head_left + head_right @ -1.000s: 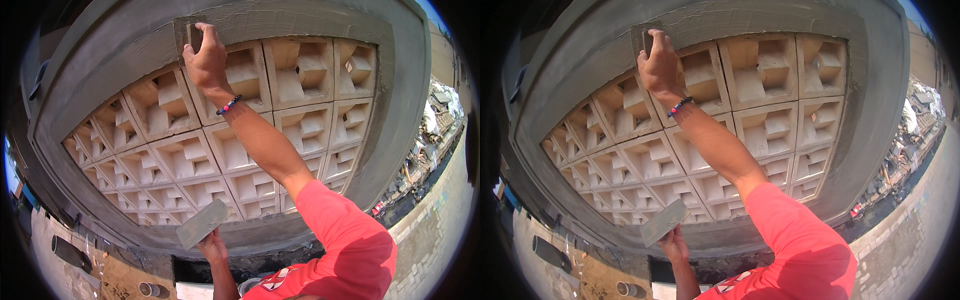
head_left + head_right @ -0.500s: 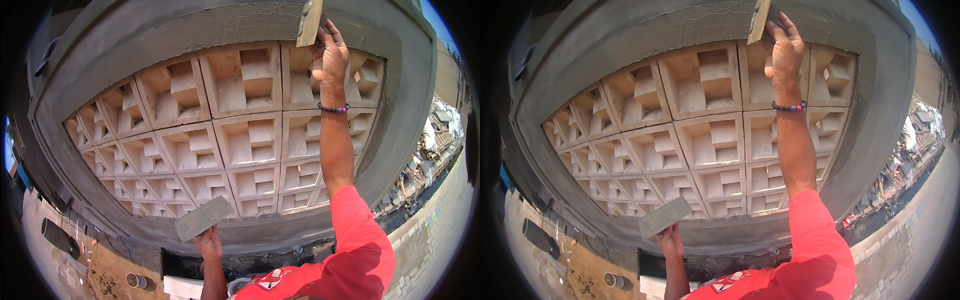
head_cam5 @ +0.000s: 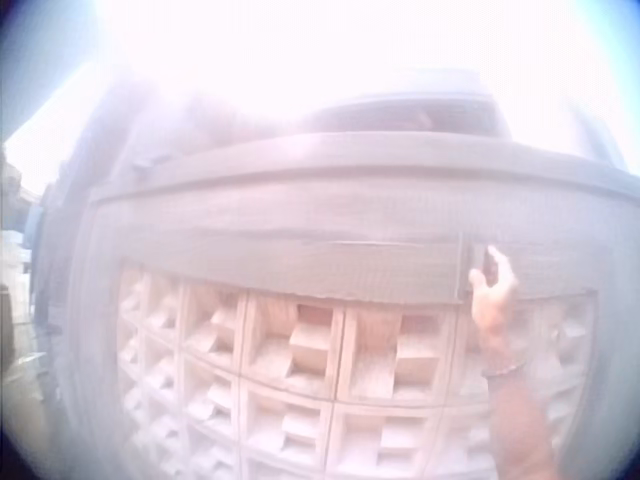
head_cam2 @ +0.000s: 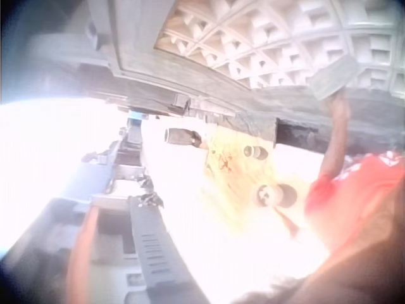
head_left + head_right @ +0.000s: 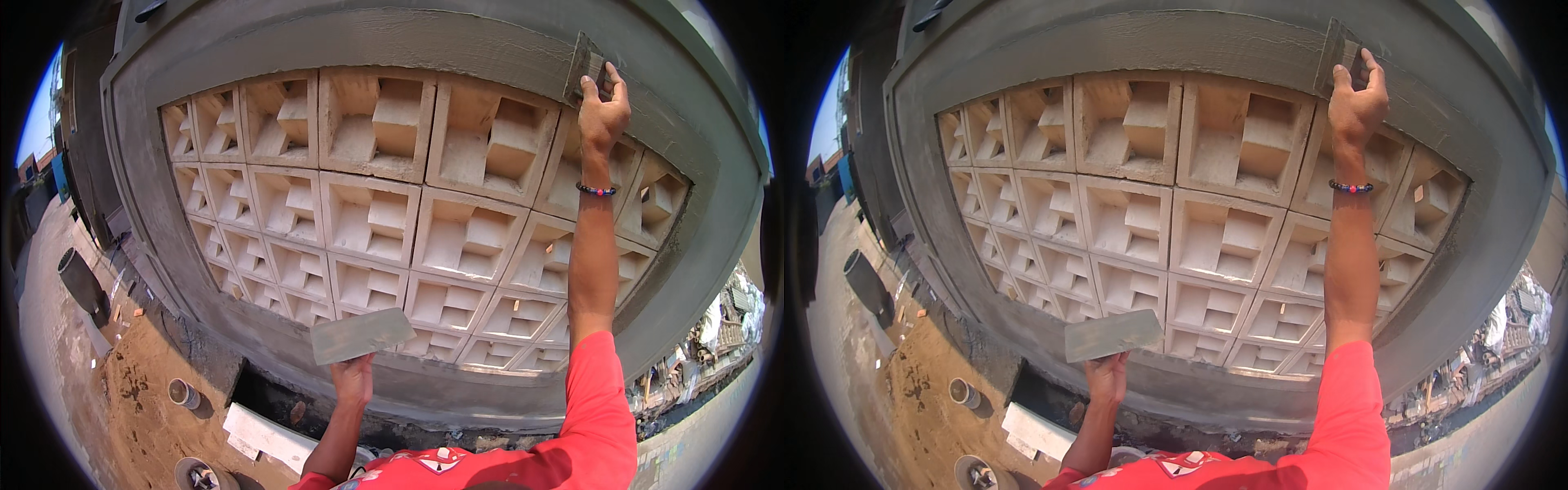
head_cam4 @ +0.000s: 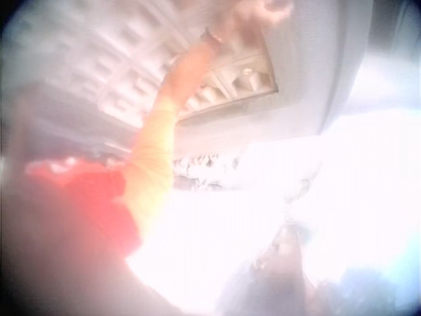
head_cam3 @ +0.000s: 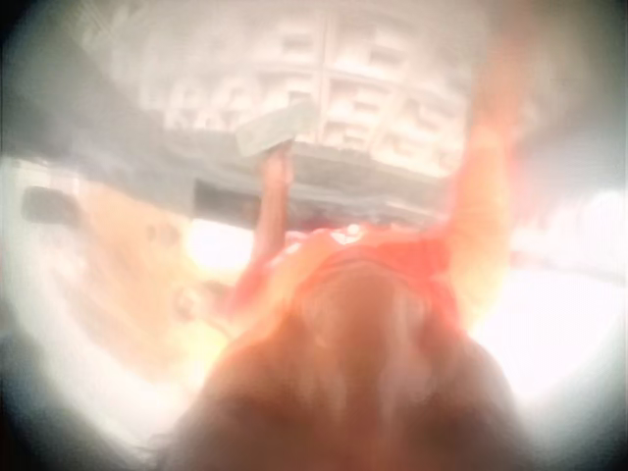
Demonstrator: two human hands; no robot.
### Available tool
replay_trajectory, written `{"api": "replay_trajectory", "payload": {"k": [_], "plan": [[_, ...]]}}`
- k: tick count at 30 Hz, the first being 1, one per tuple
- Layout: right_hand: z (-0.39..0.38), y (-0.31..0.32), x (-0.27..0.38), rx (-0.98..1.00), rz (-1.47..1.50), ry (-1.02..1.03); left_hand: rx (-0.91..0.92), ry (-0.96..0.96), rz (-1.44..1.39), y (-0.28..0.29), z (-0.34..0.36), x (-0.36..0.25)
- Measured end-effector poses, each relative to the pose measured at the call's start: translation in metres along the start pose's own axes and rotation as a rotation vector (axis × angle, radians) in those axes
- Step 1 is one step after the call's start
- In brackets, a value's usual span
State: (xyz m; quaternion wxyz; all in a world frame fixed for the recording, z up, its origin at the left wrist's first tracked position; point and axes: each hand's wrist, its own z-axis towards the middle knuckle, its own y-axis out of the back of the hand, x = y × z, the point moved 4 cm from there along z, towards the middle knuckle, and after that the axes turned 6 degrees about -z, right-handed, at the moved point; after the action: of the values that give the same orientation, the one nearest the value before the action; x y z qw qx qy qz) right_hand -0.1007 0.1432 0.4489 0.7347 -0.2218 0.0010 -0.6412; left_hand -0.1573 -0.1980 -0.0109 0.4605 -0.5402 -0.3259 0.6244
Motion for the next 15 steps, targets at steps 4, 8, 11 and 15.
{"api": "replay_trajectory", "payload": {"k": [4,8,11,15], "plan": [[-0.036,-0.058,0.061,0.099,0.067,0.063,-0.06,-0.05,0.003,0.022,-0.005,-0.012],[-0.074,-0.117,0.117,0.146,0.113,0.212,-0.146,-0.123,0.028,0.038,-0.017,-0.033],[-0.104,-0.152,0.158,0.155,0.112,0.299,-0.191,-0.191,0.032,0.049,-0.025,-0.048],[-0.135,-0.197,0.202,0.3,0.154,0.317,-0.215,-0.253,0.047,0.06,-0.035,-0.064]]}}
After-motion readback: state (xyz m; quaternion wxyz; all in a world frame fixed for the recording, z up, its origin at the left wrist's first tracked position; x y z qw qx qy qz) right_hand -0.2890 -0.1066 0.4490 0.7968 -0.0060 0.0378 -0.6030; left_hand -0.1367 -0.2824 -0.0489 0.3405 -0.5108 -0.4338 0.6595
